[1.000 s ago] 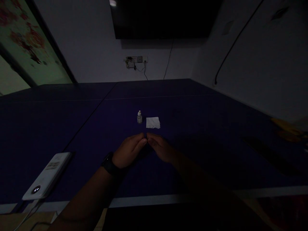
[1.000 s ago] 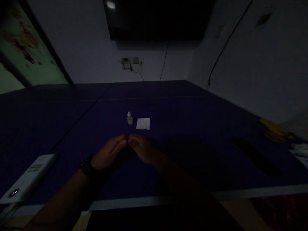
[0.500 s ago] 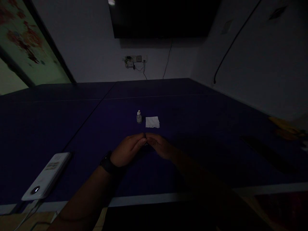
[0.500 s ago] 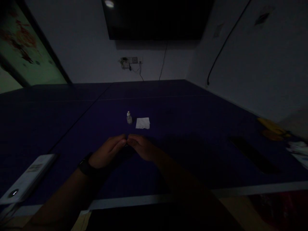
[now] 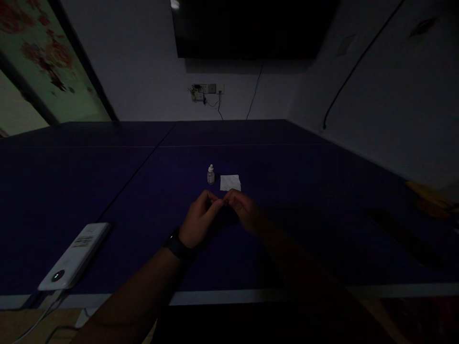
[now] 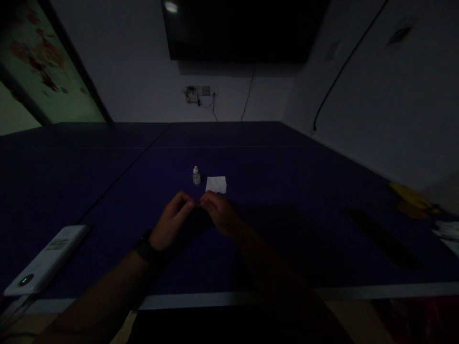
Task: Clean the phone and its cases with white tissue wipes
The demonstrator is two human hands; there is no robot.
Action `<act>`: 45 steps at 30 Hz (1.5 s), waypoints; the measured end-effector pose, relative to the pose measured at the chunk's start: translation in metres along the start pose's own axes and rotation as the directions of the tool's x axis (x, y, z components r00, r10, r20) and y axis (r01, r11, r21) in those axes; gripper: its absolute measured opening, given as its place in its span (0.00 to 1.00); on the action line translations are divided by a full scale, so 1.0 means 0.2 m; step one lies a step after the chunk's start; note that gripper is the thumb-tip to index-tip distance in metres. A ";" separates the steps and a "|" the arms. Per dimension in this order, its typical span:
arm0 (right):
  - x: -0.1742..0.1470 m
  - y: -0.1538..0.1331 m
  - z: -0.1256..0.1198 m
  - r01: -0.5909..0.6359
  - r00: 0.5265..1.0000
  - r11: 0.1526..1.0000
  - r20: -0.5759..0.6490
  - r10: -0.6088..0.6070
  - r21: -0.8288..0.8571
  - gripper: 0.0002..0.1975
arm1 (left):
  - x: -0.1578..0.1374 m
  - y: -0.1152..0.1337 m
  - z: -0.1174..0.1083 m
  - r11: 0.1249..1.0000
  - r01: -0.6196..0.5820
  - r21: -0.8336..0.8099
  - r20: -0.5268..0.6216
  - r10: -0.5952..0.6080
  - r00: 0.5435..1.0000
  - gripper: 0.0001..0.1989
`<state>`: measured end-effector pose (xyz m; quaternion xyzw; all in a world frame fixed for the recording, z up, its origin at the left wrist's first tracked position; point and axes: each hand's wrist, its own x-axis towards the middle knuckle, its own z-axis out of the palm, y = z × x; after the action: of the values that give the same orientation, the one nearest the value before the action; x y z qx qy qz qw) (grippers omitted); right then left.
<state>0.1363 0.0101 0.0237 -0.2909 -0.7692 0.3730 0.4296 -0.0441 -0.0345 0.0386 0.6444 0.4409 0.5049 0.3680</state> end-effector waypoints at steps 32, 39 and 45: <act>0.00 -0.24 0.02 0.145 0.989 0.879 0.065 -0.129 -0.454 0.04 | -0.05 -0.10 0.09 0.857 -0.314 0.410 -0.056 0.367 0.929 0.21; -0.02 -0.21 0.01 0.169 0.985 0.874 0.105 -0.136 -0.455 0.04 | -0.07 -0.07 0.08 0.846 -0.306 0.436 0.006 0.337 0.941 0.17; -0.03 -0.20 0.00 0.238 0.970 0.855 0.156 -0.186 -0.462 0.07 | -0.08 -0.09 0.10 0.833 -0.348 0.430 0.024 0.375 0.927 0.16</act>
<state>0.1340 -0.0174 0.0537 -0.2810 -0.8862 0.1375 0.3417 -0.0306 -0.0447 0.0133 0.7650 0.4220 0.4756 0.1023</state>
